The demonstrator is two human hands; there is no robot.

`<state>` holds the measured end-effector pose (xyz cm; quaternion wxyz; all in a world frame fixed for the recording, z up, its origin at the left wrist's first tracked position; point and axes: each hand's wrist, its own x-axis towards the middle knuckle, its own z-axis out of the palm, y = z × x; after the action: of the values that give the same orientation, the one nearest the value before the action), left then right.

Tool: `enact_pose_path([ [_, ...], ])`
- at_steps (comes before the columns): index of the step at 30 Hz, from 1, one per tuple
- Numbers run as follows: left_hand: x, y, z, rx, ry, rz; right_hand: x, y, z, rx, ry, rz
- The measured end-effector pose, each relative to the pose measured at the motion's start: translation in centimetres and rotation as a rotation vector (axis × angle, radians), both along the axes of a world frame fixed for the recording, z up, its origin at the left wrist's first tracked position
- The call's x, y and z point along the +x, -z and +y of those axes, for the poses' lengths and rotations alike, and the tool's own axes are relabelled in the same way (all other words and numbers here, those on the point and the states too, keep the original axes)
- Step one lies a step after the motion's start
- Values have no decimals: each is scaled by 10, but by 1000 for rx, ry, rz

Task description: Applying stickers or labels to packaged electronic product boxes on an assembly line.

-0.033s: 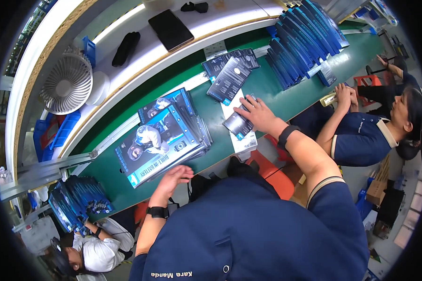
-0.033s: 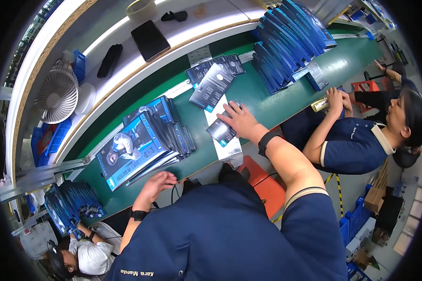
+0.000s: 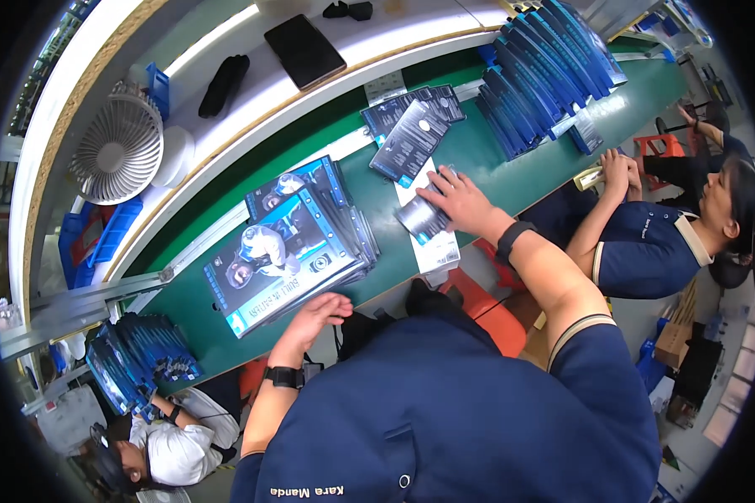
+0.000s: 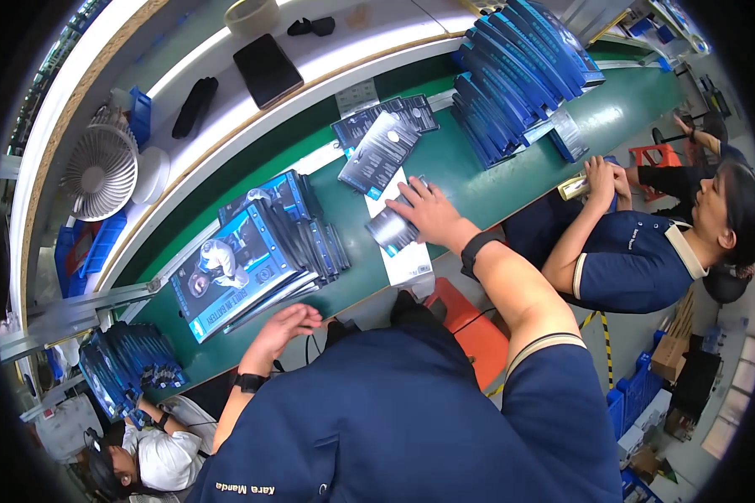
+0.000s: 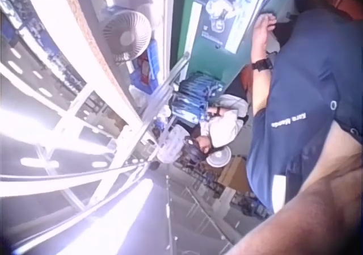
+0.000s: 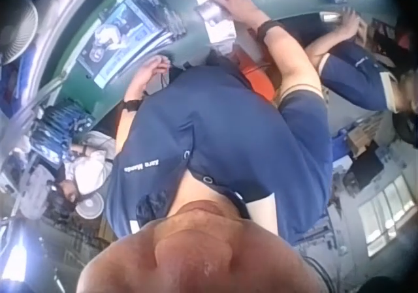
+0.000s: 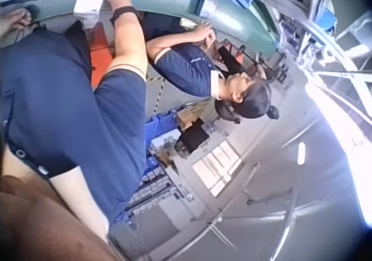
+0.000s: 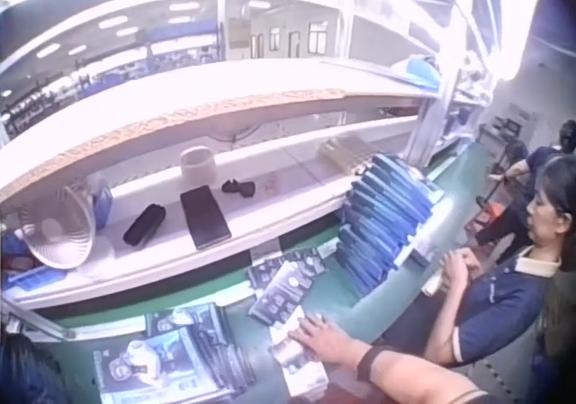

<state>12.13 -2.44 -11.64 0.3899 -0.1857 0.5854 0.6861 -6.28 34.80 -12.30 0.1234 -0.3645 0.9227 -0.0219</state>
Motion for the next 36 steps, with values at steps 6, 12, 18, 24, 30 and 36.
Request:
enact_pose_path([
  [6, -43, -7, 76, -124, 516, 288, -37, 28, -34, -364, 158, 67],
  [12, -57, -19, 119, -189, 660, 511, -3, 43, -13, -1209, 1113, -202],
  [18, -62, -28, 125, -160, 752, 531, 109, 63, 30, -801, 1345, -592],
  [24, -70, -38, 133, -158, 735, 611, 129, 60, 7, -957, 1280, -694],
  [30, -75, -48, 150, -327, 483, 1035, 115, -7, -26, -1112, 1167, -910],
  [36, -91, -88, 158, -365, 370, 1116, 101, -100, -4, -1378, 729, -923],
])
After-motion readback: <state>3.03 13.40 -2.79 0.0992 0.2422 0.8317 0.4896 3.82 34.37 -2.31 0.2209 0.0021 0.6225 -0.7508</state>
